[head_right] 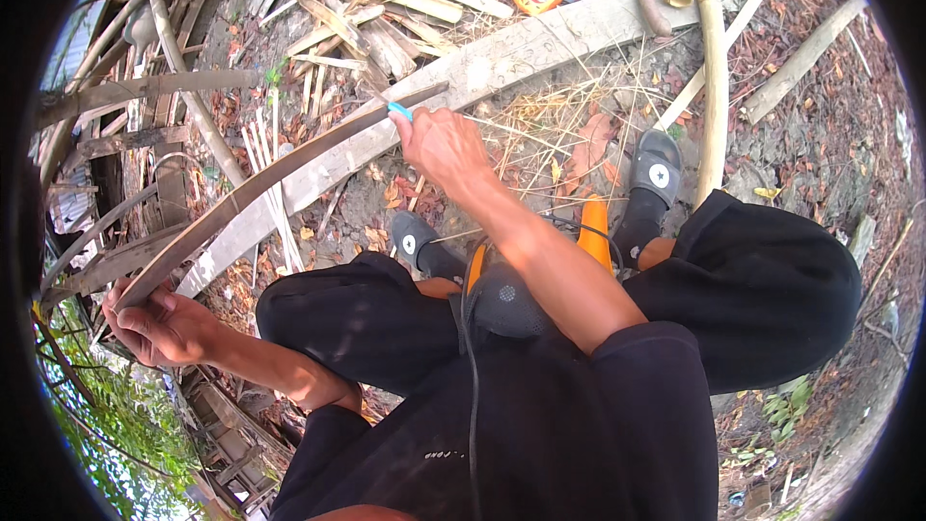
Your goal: The person sits on the ground and uses a blue utility knife to shave thin strips from a long piece of wood held in their left hand. They repeatedly scrape the blade along the wood's surface to create fine shavings.
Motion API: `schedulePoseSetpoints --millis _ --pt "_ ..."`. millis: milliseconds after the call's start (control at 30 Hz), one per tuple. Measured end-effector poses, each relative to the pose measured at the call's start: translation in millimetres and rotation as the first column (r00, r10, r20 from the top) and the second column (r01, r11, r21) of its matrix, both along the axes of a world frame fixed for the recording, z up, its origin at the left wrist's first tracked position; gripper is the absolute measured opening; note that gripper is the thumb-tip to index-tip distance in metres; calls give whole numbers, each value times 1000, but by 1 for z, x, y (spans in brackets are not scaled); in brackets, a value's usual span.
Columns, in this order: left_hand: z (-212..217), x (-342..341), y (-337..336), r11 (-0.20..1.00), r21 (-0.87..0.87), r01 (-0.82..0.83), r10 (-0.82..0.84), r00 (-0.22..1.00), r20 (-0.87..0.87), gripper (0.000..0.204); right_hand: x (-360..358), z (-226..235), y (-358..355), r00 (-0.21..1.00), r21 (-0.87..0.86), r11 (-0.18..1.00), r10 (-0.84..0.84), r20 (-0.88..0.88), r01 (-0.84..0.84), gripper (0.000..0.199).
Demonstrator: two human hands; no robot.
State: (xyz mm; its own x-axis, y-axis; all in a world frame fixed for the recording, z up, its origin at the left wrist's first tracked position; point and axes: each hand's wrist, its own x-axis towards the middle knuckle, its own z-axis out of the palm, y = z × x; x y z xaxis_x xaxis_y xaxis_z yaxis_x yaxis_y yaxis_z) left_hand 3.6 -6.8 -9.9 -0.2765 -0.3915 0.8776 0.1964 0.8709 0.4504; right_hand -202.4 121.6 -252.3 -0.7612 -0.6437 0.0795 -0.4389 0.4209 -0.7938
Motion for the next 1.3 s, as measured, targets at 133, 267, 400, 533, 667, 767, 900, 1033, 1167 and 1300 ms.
schedulePoseSetpoints --millis 133,267,400,533,667,767,900,1033,1167,1300 --pt "0 8 3 990 -29 139 -139 990 6 40 3 -12 10 996 56 998 -43 72 39 51" --pt "-4 9 4 992 -72 107 -103 993 55 39 38 43 19 984 44 998 24 176 -32 47" --pt "-1 16 4 984 -89 157 -149 985 88 39 34 -2 16 989 60 998 -37 140 29 45" --pt "0 12 5 981 -79 176 -172 983 58 39 15 -41 32 987 159 984 -99 128 78 46" --pt "0 6 4 991 -88 99 -93 994 61 38 30 -14 11 993 88 996 -1 118 -9 51" --pt "2 -6 4 994 -70 81 -79 996 29 39 8 -92 15 971 160 969 -207 122 187 50" --pt "-3 11 5 992 -31 120 -119 993 28 38 3 -58 7 964 124 987 -131 232 104 49" --pt "0 1 5 988 -59 145 -144 989 12 37 -7 -65 3 990 161 986 -71 122 50 49" --pt "3 1 4 983 -57 173 -171 984 46 36 -6 -51 1 992 137 987 -93 83 81 50" --pt "0 4 -2 973 -34 229 -228 974 10 36 23 -25 12 973 114 991 -87 216 63 52"
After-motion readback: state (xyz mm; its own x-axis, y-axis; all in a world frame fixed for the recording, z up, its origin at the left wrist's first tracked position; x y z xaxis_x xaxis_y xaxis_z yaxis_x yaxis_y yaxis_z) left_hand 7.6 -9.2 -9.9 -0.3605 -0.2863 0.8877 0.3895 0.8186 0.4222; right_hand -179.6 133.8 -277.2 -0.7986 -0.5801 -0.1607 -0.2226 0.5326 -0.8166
